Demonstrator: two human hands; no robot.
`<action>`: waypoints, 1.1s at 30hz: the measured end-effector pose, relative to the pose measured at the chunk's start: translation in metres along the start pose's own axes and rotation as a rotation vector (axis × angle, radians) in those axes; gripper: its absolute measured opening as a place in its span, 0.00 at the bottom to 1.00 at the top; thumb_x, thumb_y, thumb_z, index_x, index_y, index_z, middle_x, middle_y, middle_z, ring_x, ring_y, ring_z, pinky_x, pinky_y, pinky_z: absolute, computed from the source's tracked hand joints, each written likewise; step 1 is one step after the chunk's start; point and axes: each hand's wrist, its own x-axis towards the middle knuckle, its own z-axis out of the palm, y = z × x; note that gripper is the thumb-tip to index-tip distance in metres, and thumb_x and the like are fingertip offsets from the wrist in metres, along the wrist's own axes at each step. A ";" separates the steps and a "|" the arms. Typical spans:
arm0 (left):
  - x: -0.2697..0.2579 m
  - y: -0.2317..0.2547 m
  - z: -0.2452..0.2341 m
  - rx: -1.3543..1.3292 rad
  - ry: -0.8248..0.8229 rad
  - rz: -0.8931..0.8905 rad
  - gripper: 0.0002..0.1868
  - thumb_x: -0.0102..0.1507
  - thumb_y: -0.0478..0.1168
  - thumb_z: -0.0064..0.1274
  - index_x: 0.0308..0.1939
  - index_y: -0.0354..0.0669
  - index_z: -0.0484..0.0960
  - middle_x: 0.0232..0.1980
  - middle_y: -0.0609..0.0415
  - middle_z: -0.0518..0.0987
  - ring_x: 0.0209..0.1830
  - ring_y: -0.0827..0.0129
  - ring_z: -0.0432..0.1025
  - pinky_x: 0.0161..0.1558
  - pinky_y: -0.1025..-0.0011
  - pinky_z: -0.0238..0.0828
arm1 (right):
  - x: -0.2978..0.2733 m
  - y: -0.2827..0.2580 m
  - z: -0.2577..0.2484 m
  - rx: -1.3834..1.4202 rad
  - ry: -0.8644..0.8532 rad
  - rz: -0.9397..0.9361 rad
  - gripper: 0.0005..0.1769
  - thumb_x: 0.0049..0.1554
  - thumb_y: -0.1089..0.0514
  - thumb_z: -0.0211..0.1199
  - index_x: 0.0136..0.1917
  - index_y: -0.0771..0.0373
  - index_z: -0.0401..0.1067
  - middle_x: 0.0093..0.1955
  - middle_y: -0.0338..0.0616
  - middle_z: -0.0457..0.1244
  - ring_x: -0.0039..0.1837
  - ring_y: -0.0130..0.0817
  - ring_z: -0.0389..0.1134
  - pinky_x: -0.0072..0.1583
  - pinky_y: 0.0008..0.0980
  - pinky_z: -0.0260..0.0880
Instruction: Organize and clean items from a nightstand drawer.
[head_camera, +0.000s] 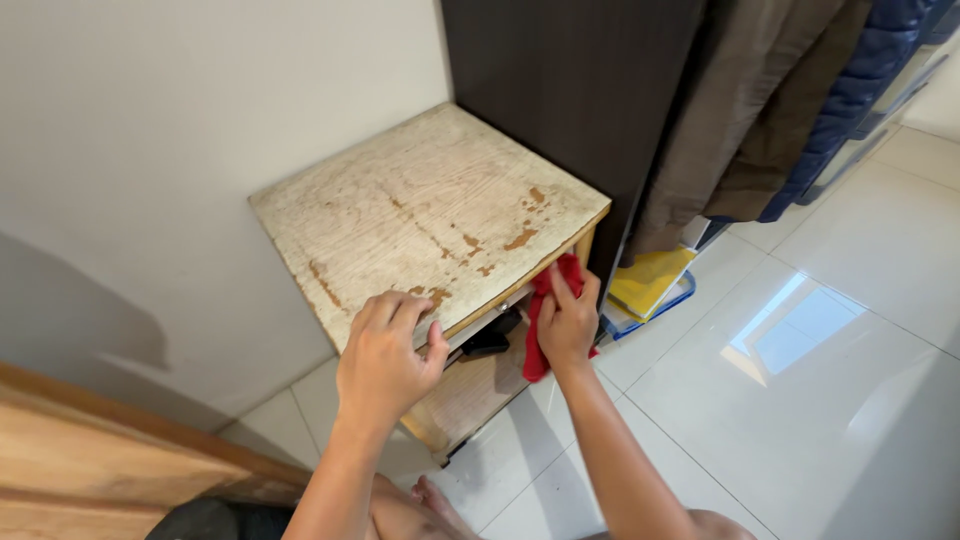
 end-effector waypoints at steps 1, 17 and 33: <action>-0.001 0.000 0.001 -0.005 -0.001 0.006 0.11 0.56 0.38 0.60 0.41 0.40 0.84 0.44 0.50 0.80 0.47 0.55 0.74 0.49 0.61 0.73 | 0.001 -0.004 0.000 -0.006 0.005 0.002 0.25 0.51 0.70 0.61 0.62 0.58 0.79 0.61 0.63 0.63 0.57 0.56 0.70 0.55 0.44 0.74; -0.002 0.000 0.006 0.029 -0.015 -0.013 0.11 0.55 0.37 0.60 0.40 0.40 0.83 0.44 0.50 0.81 0.47 0.55 0.75 0.49 0.61 0.73 | 0.006 0.070 0.041 0.011 0.148 -0.132 0.18 0.54 0.68 0.65 0.59 0.61 0.77 0.71 0.60 0.58 0.68 0.57 0.66 0.67 0.44 0.69; -0.002 -0.007 0.005 -0.014 0.010 -0.060 0.11 0.57 0.36 0.60 0.44 0.42 0.83 0.44 0.52 0.80 0.45 0.57 0.75 0.46 0.64 0.74 | -0.153 0.083 0.072 -0.194 -0.260 0.511 0.32 0.56 0.58 0.62 0.73 0.58 0.65 0.71 0.63 0.54 0.66 0.62 0.61 0.61 0.48 0.67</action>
